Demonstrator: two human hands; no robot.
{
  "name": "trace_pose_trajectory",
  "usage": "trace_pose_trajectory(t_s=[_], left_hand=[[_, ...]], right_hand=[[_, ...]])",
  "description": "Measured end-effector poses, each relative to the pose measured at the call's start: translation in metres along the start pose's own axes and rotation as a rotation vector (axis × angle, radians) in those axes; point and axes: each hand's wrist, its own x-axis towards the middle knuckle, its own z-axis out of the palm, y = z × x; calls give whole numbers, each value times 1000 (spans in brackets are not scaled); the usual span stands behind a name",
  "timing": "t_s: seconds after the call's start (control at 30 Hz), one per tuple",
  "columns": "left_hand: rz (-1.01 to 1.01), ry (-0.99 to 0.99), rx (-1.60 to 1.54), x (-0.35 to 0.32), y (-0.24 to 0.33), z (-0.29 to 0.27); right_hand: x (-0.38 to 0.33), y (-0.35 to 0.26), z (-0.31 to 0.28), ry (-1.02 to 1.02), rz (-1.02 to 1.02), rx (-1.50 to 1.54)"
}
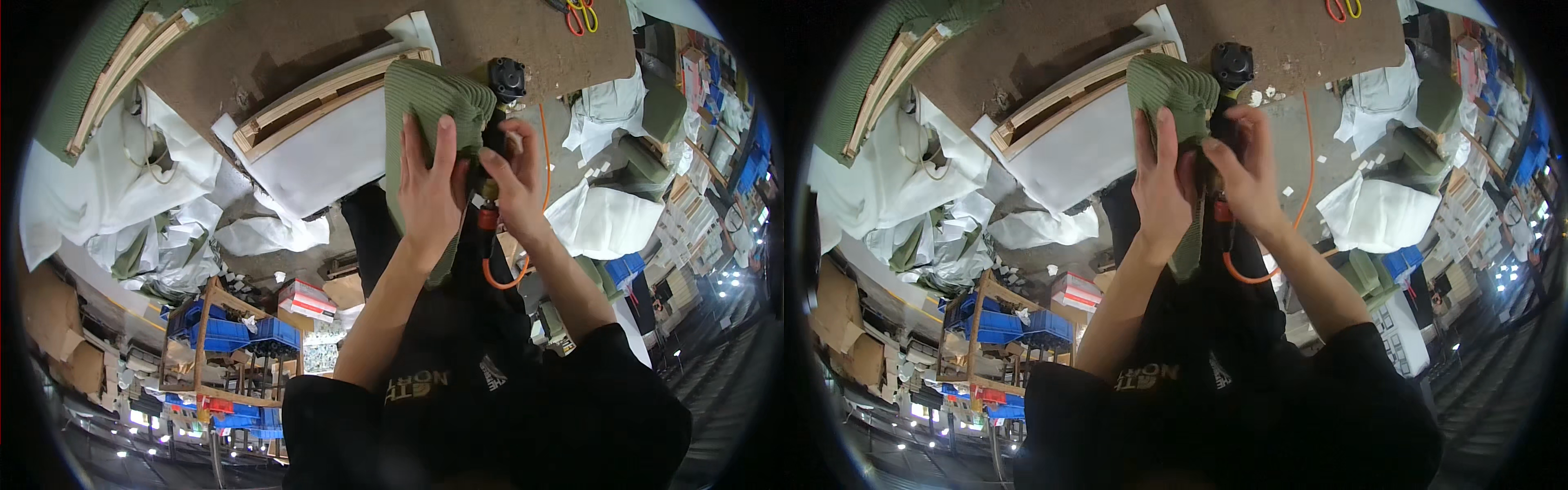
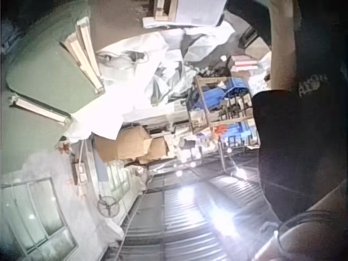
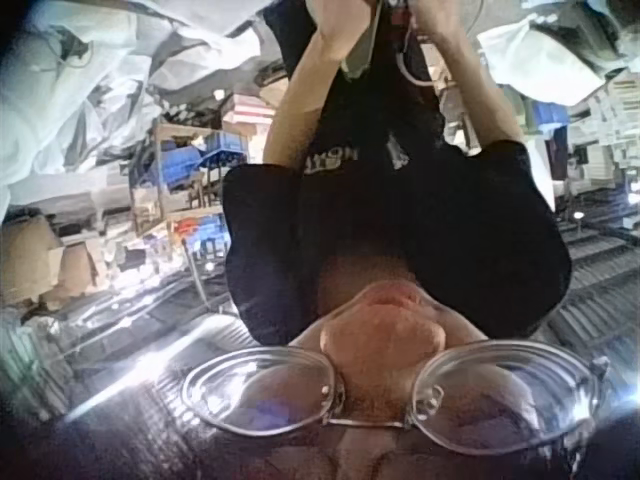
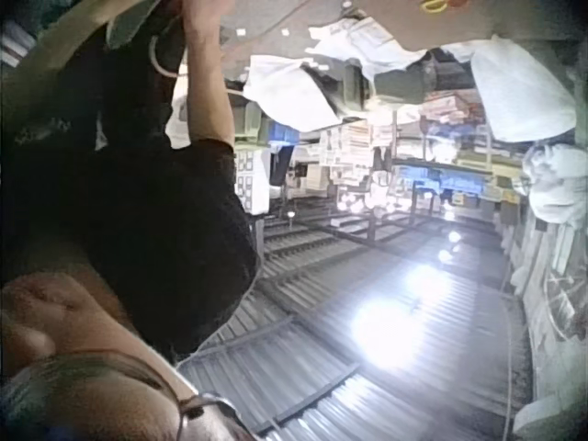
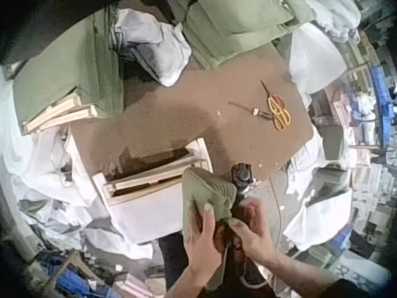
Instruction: Fitting a green fabric cover over a wooden frame and foam cushion, then securing it with a staple gun.
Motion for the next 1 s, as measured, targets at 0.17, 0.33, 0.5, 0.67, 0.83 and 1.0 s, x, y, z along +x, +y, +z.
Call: trace_pose_trajectory(t_s=[0.17,0.33,0.5,0.67,0.83,1.0], left_hand=[[67,-27,116,-2,4,-2],[56,-45,27,4,-5,-9],[90,-14,0,5,-1,3],[45,-58,20,2,0,2],[5,-86,2,-4,-1,-1],[-19,-164,-93,-27,-18,-4]], right_hand=[[-19,-32,-30,159,63,4],[-32,-74,-68,-40,539,-463],[-58,-69,-76,-212,113,-722],[-51,-66,-62,-308,-152,-829],[-50,-66,-53,-308,-162,-905],[-59,-63,-59,-417,-144,-977]])
